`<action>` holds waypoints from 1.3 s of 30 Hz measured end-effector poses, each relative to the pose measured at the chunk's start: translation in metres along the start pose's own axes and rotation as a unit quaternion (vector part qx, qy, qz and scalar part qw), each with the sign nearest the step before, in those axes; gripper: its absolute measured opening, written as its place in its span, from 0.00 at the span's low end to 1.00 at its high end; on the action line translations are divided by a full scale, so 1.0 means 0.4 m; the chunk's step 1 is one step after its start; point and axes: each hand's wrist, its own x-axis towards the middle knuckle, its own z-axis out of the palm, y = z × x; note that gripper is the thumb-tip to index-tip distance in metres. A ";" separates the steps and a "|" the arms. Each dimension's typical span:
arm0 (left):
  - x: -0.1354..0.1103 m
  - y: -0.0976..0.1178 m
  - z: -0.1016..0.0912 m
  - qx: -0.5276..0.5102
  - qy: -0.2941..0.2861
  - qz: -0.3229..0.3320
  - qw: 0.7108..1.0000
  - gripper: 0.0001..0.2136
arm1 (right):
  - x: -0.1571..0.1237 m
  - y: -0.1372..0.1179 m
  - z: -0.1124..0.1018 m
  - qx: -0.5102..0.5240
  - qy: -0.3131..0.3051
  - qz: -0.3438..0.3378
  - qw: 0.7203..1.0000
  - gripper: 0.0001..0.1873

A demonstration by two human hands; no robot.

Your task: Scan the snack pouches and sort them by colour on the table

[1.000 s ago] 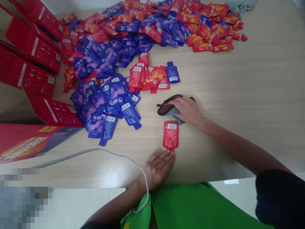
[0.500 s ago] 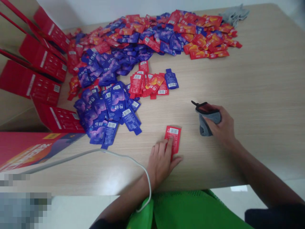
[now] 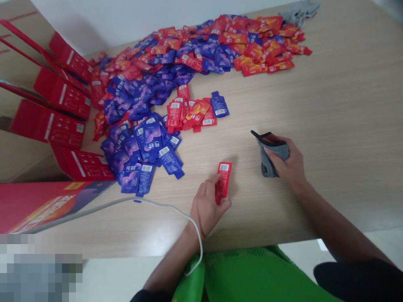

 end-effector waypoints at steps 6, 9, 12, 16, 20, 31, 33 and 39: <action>-0.022 -0.036 0.000 -0.083 0.047 -0.053 0.994 0.19 | 0.001 -0.001 0.000 0.010 -0.003 0.018 1.000 0.24; -0.034 -0.048 0.002 -0.040 0.019 -0.030 0.999 0.21 | 0.003 -0.005 -0.001 0.010 -0.006 0.015 1.000 0.24; -0.050 -0.043 -0.008 0.061 -0.005 0.032 0.998 0.24 | 0.005 -0.004 -0.001 0.009 -0.008 0.010 1.000 0.24; -0.090 -0.025 -0.025 0.139 -0.007 0.079 0.987 0.26 | 0.007 0.000 -0.003 -0.008 -0.023 -0.016 1.000 0.24; -0.136 -0.021 -0.019 0.118 -0.048 0.174 0.976 0.19 | 0.004 -0.042 -0.006 -0.030 -0.074 -0.102 0.992 0.24; -0.164 -0.048 0.000 0.129 -0.059 0.237 0.961 0.18 | -0.100 -0.190 0.149 -0.091 -0.356 -0.423 0.828 0.25; -0.165 -0.052 0.002 0.124 -0.051 0.250 0.959 0.20 | -0.048 -0.177 0.180 -0.117 -0.326 -0.409 0.845 0.26; -0.163 -0.049 0.004 0.128 -0.023 0.254 0.958 0.19 | 0.110 -0.192 0.190 -0.156 -0.215 -0.361 0.894 0.23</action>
